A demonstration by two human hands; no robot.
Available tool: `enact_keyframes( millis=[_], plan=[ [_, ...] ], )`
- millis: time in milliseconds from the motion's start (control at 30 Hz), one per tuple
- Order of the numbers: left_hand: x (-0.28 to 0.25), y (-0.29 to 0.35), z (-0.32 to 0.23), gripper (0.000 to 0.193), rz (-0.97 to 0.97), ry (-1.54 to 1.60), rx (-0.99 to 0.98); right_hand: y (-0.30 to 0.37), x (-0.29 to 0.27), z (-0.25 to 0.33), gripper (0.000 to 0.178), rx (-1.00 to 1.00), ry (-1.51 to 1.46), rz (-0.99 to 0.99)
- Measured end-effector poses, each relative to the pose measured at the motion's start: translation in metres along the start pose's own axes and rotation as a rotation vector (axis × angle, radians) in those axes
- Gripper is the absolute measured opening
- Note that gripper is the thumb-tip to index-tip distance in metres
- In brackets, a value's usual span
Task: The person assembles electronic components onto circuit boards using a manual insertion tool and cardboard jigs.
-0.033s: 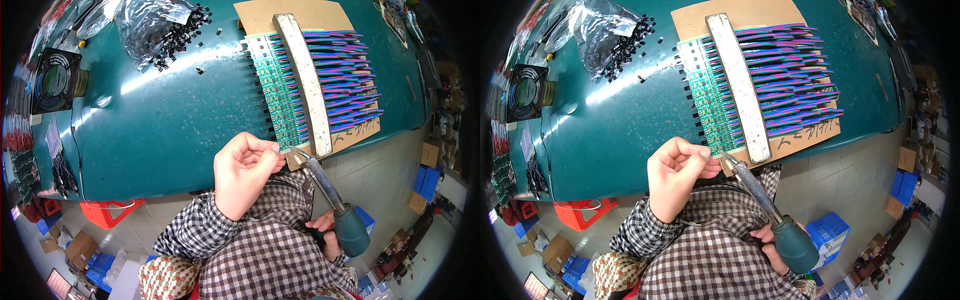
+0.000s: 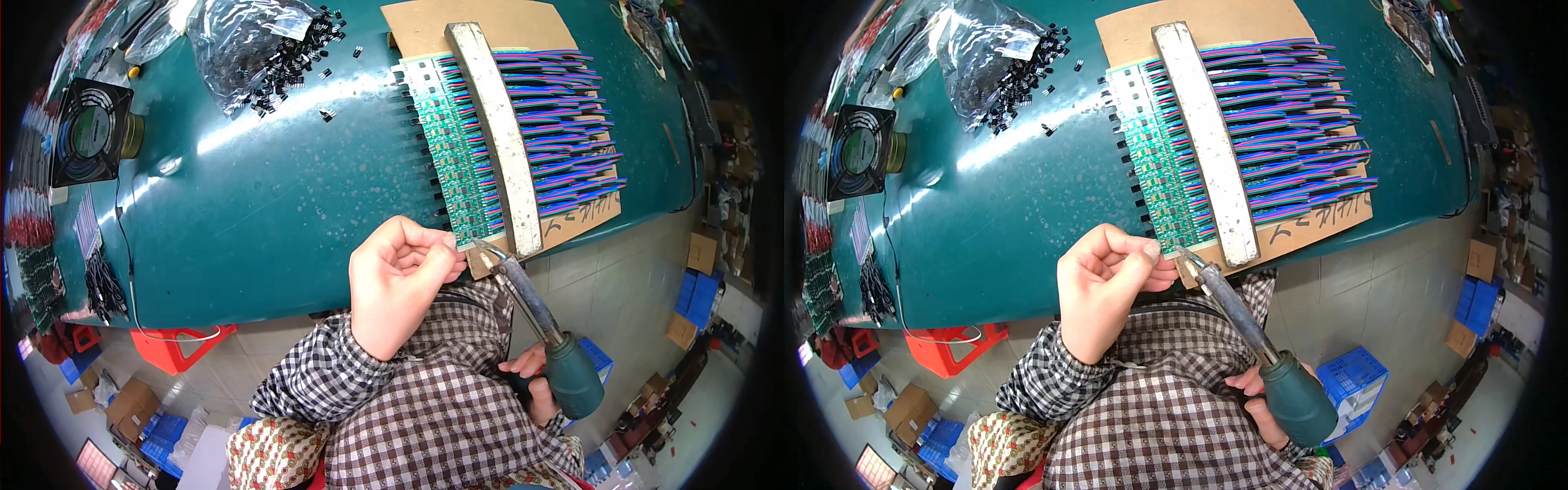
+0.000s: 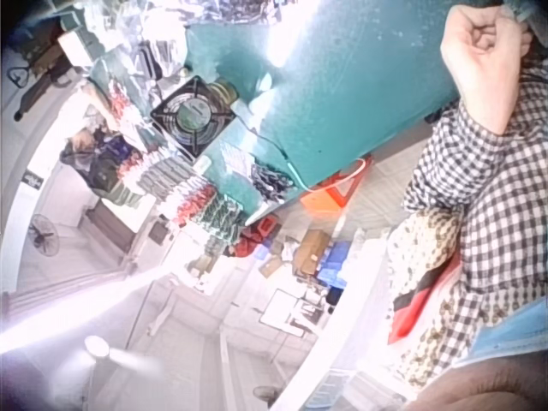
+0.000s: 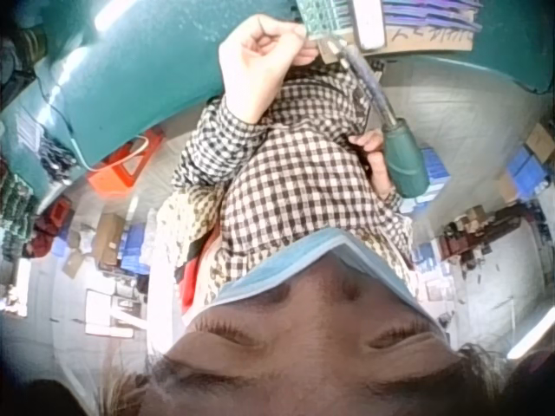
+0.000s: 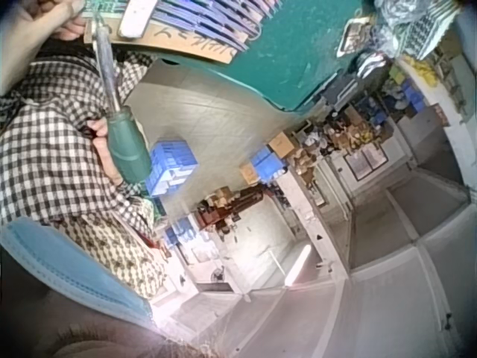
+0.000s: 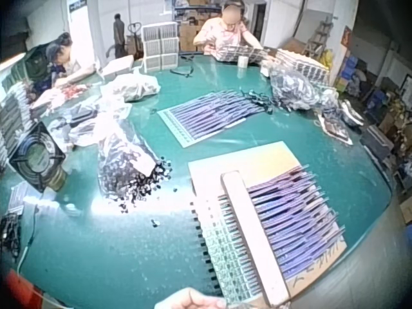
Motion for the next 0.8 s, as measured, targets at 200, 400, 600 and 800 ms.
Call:
enact_keyframes(
  millis=[200, 400, 600, 800],
  plan=[
    [0.000, 0.000, 0.000, 0.010, -0.007, 0.006, 0.007, -0.003, 0.001, 0.003, 0.039, -0.058, -0.035, -0.004],
    [0.001, 0.001, 0.000, 0.010, 0.003, -0.008, -0.007, -0.010, 0.003, 0.006, 0.036, -0.163, -0.085, -0.037],
    [-0.003, 0.005, -0.002, 0.009, 0.022, -0.034, -0.004, -0.019, -0.008, 0.007, 0.041, -0.238, -0.111, -0.044],
    [-0.003, 0.015, -0.043, 0.021, -0.209, -0.653, 0.455, -0.038, -0.030, 0.018, 0.040, -0.277, -0.274, -0.207]
  ],
)
Point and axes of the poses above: each hand's wrist, its own y-axis away from the middle knuckle, its own x-axis out of the palm, z = x × y, the point moved 2 cm from there along -y, towards the middle knuckle, and after that the axes turned 6 degrees about -y, right-handed, at the moved point
